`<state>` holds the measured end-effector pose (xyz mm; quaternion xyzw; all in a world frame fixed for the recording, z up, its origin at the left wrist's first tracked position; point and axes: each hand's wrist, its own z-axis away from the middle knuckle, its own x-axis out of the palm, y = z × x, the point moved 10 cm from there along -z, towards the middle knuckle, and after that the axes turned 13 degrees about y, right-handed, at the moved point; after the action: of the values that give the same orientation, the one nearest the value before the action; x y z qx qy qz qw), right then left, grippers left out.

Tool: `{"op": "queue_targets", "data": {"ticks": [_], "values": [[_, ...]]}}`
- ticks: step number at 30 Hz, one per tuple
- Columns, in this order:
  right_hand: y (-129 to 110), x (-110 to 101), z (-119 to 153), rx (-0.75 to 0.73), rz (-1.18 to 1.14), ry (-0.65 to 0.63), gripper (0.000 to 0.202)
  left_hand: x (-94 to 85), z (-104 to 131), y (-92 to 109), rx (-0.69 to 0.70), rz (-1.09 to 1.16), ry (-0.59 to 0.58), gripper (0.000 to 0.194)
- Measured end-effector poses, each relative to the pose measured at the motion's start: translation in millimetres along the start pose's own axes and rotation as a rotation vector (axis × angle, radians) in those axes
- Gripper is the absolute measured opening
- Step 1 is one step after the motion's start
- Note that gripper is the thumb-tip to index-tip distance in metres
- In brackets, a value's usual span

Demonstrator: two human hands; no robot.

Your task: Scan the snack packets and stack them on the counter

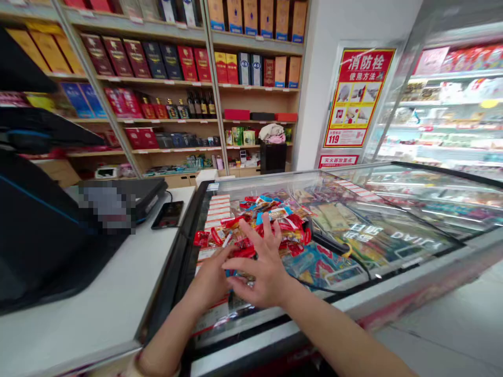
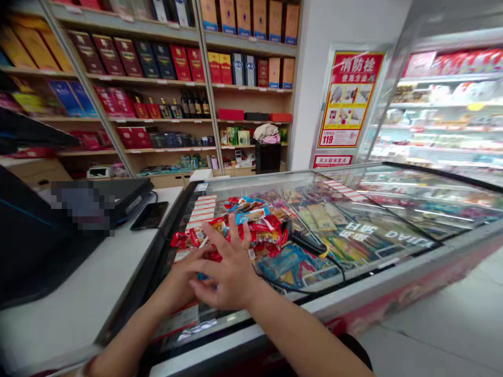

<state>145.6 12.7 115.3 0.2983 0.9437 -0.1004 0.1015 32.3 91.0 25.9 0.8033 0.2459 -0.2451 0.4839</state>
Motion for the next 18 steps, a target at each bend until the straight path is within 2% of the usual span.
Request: {"op": "queue_targets", "data": {"ticks": [2, 4, 6, 7, 10, 13, 16, 18], "values": [[8.3, -14.3, -3.6, 0.038, 0.063, 0.005, 0.031, 2.5, 0.4, -3.8, -0.065, -0.058, -0.009, 0.055], [26.2, -32.9, -1.7, 0.103, 0.151, 0.012, 0.036, 4.1, 1.5, -6.9, -0.125, -0.092, -0.023, 0.055], [58.1, -58.2, 9.3, 0.216, 0.245, 0.025, 0.039, 5.4, 3.6, -9.8, -0.186, -0.102, -0.05, 0.052], [78.0, -68.6, 18.9, 0.279, 0.289, -0.012, 0.043, 5.0, 4.4, -10.2, -0.208, -0.095, -0.059, 0.049], [143.0, -94.4, 59.3, 0.492, 0.433, -0.219, 0.064, 1.0, 5.6, -10.9, -0.267, -0.04, -0.072, 0.044], [190.4, -110.7, 98.8, 0.674, 0.57, -0.484, 0.08, -1.6, 5.2, -9.8, -0.293, 0.054, -0.118, 0.033], [210.3, -113.4, 115.9, 0.756, 0.674, -0.68, 0.076, -10.8, 0.6, -9.8, -0.3, 0.136, -0.085, 0.022], [214.9, -110.8, 111.1, 0.749, 0.737, -0.707, 0.067, -22.3, -3.3, -11.1, -0.318, 0.21, 0.019, 0.025]]}}
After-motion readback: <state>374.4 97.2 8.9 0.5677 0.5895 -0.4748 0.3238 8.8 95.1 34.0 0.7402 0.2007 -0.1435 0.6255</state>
